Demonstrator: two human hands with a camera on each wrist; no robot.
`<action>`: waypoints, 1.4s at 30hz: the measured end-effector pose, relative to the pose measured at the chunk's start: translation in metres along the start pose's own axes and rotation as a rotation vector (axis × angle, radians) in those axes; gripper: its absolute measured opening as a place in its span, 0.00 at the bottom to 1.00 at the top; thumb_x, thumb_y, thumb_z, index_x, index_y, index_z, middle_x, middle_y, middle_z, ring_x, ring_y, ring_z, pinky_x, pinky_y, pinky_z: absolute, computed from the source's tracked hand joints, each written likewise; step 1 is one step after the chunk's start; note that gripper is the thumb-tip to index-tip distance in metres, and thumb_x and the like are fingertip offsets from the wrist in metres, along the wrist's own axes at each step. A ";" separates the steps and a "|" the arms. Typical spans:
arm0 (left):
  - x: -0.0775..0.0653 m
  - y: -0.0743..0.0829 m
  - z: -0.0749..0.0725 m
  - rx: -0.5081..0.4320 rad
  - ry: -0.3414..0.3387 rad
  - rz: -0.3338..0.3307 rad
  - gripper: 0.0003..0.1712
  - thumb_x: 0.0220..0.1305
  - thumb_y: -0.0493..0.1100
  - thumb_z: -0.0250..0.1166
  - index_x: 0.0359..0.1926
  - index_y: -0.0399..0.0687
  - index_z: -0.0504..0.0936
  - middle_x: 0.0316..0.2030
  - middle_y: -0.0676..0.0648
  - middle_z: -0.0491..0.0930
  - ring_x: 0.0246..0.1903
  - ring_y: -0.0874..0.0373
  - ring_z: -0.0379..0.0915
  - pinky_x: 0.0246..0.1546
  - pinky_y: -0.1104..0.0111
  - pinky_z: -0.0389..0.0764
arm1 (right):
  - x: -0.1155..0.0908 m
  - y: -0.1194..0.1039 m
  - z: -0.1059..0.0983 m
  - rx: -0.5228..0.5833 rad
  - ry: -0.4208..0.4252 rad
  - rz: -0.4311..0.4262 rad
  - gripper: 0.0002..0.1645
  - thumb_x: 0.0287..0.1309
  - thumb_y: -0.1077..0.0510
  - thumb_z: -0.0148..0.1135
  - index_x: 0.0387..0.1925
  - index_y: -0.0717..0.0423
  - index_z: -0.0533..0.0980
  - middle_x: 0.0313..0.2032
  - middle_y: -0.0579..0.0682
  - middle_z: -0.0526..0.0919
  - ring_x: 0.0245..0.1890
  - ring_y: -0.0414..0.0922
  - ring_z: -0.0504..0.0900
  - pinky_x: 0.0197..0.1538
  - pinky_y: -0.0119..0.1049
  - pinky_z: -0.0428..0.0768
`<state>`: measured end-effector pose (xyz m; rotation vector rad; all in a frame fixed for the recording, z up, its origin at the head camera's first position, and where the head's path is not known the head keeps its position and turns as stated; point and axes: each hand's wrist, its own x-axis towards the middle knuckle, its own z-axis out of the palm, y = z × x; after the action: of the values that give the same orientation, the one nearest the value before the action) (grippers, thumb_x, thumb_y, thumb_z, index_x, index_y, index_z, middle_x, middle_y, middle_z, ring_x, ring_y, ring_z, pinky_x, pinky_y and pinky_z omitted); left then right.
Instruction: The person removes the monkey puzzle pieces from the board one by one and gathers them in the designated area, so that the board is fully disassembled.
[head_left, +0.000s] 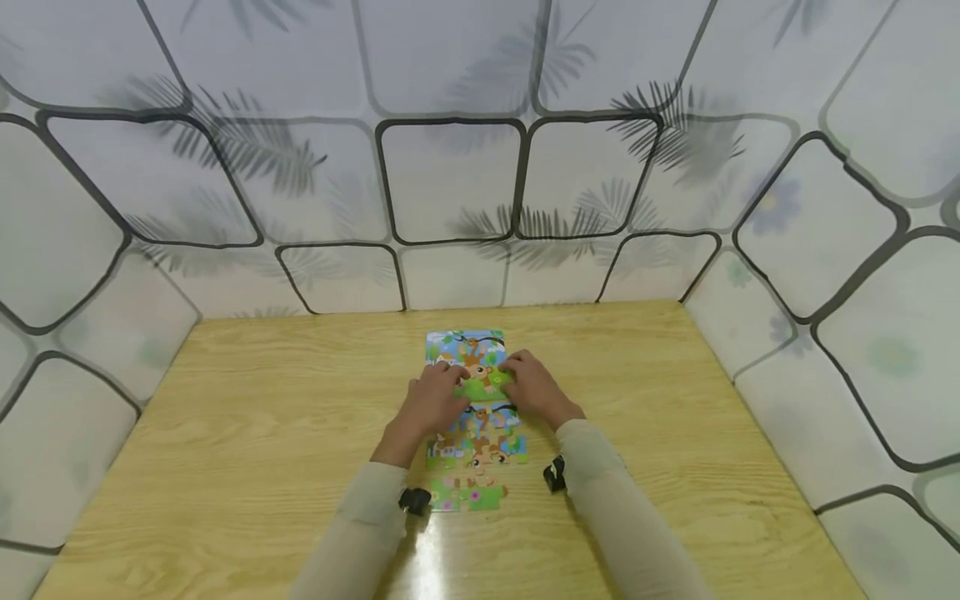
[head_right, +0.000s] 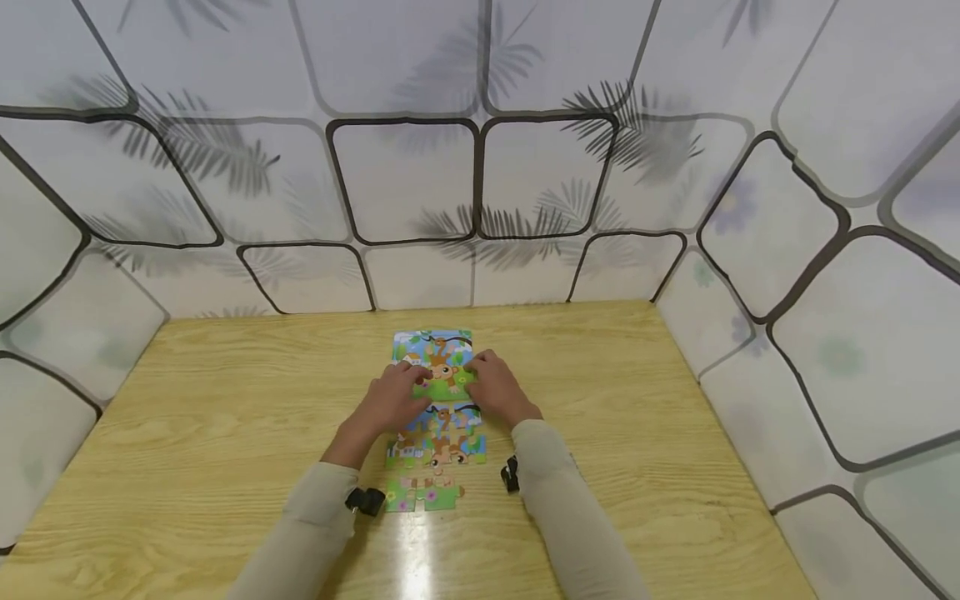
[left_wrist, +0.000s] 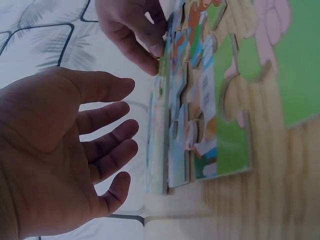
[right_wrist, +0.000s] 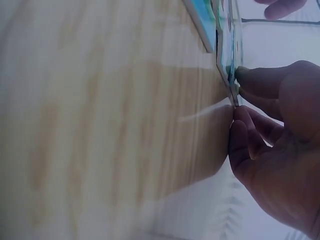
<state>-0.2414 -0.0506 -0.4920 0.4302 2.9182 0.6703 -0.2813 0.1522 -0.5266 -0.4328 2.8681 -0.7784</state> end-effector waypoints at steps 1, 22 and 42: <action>0.003 0.000 0.001 0.001 -0.008 -0.002 0.21 0.65 0.48 0.60 0.59 0.53 0.75 0.48 0.49 0.75 0.52 0.49 0.69 0.47 0.50 0.70 | -0.001 0.000 -0.001 0.010 -0.003 -0.003 0.22 0.65 0.56 0.59 0.59 0.57 0.74 0.60 0.55 0.70 0.61 0.53 0.72 0.64 0.47 0.70; 0.030 0.002 0.024 0.006 -0.047 -0.099 0.22 0.64 0.52 0.62 0.58 0.53 0.76 0.50 0.44 0.71 0.52 0.45 0.66 0.52 0.39 0.66 | -0.010 -0.003 -0.003 0.019 -0.101 -0.036 0.35 0.62 0.55 0.61 0.68 0.60 0.64 0.67 0.57 0.62 0.68 0.56 0.63 0.68 0.51 0.66; 0.035 0.005 0.020 -0.314 0.099 -0.076 0.06 0.67 0.47 0.60 0.40 0.53 0.74 0.35 0.53 0.81 0.36 0.56 0.76 0.54 0.44 0.62 | -0.009 -0.002 -0.010 -0.075 -0.119 -0.074 0.35 0.64 0.55 0.58 0.69 0.63 0.62 0.67 0.59 0.63 0.68 0.56 0.64 0.67 0.49 0.67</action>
<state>-0.2695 -0.0275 -0.5088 0.2561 2.8270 1.1438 -0.2741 0.1579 -0.5169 -0.5768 2.7913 -0.6349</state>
